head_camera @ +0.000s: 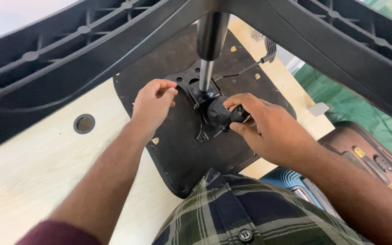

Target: The person assembles the base of an office chair by attaching the gas lift to the five-star base and securing it with a retaining clip. They then attach the seat pan to the gas lift and tighten the height-adjustment lever.

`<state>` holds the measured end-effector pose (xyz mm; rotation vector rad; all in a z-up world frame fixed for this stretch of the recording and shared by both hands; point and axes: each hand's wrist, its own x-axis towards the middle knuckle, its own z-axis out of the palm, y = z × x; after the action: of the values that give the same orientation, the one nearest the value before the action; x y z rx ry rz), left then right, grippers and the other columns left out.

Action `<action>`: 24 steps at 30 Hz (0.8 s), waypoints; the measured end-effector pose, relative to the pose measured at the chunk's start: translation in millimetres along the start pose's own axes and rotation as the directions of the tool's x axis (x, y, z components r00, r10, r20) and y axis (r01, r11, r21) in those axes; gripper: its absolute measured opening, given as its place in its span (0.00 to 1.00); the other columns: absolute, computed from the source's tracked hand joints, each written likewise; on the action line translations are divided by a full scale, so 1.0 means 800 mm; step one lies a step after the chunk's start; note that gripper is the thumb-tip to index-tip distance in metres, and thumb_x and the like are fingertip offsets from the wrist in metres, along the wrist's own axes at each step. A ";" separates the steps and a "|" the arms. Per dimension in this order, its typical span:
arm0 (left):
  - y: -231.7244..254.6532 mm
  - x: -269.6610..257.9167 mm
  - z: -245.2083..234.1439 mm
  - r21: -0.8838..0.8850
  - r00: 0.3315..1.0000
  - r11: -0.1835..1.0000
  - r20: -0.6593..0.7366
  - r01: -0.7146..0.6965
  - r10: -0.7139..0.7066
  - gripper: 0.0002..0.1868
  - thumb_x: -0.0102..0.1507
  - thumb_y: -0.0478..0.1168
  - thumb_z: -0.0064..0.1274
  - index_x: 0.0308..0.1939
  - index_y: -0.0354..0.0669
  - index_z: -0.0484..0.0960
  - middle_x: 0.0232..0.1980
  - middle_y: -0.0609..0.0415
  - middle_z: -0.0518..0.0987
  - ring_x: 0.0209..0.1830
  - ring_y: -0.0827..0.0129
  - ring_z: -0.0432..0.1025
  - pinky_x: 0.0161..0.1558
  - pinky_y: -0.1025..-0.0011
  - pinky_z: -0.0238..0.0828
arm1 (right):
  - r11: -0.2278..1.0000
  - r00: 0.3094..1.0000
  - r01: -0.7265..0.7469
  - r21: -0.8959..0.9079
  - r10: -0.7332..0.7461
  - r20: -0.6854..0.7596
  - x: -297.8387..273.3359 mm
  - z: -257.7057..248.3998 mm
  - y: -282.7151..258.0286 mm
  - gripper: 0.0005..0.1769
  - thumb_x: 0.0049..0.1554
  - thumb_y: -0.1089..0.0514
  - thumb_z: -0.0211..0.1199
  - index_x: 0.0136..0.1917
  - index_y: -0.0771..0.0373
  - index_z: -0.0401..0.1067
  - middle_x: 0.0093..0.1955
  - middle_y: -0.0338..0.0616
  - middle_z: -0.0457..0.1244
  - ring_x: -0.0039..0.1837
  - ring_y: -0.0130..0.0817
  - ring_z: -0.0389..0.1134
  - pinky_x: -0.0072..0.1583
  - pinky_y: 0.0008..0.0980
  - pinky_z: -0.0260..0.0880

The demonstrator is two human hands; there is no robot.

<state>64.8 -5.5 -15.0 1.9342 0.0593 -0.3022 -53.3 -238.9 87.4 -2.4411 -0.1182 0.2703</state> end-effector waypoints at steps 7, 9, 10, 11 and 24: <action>0.049 -0.079 -0.052 -0.134 0.958 0.961 -0.191 -0.244 0.216 0.11 0.66 0.40 0.58 0.52 0.45 0.83 0.42 0.61 0.81 0.36 0.80 0.73 0.41 0.80 0.72 | 0.999 0.996 0.043 -0.015 -0.044 -0.072 -0.004 0.004 -0.001 0.20 0.57 0.58 0.63 0.62 0.58 0.64 0.45 0.51 0.71 0.50 0.43 0.77 0.50 0.42 0.75; 0.065 -0.101 -0.069 -0.064 0.941 0.970 -0.267 -0.233 0.209 0.09 0.68 0.42 0.61 0.48 0.42 0.83 0.38 0.58 0.80 0.31 0.79 0.68 0.32 0.78 0.65 | 0.999 0.997 0.038 -0.027 -0.040 -0.068 -0.005 0.005 -0.001 0.21 0.57 0.58 0.63 0.63 0.58 0.64 0.45 0.51 0.71 0.50 0.43 0.77 0.49 0.42 0.75; 0.072 -0.113 -0.075 -0.070 0.916 0.940 -0.258 -0.334 0.306 0.09 0.69 0.40 0.62 0.48 0.40 0.82 0.39 0.57 0.79 0.33 0.79 0.69 0.34 0.78 0.67 | 0.999 0.997 0.036 -0.032 -0.038 -0.066 -0.005 0.005 -0.001 0.21 0.57 0.58 0.63 0.63 0.58 0.64 0.45 0.51 0.71 0.50 0.43 0.77 0.49 0.43 0.74; 0.079 -0.125 -0.082 -0.077 0.882 0.899 -0.249 -0.431 0.401 0.09 0.71 0.39 0.63 0.48 0.38 0.80 0.39 0.57 0.78 0.35 0.78 0.71 0.36 0.78 0.69 | 0.999 0.997 0.048 -0.023 -0.049 -0.067 -0.006 0.006 -0.001 0.21 0.57 0.58 0.63 0.62 0.58 0.64 0.45 0.51 0.71 0.49 0.43 0.77 0.48 0.42 0.75; 0.101 -0.180 -0.058 -0.182 0.675 0.655 -0.316 -0.733 0.667 0.07 0.74 0.34 0.63 0.53 0.41 0.81 0.52 0.54 0.82 0.53 0.73 0.78 0.55 0.75 0.76 | 0.988 0.988 0.151 0.019 -0.150 -0.048 -0.020 0.007 0.029 0.20 0.57 0.59 0.64 0.62 0.58 0.65 0.45 0.51 0.70 0.48 0.43 0.78 0.48 0.41 0.75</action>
<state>-51.3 21.6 109.1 1.5344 -0.4823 0.4397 -69.6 -255.8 71.0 -2.3992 -0.2757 0.1470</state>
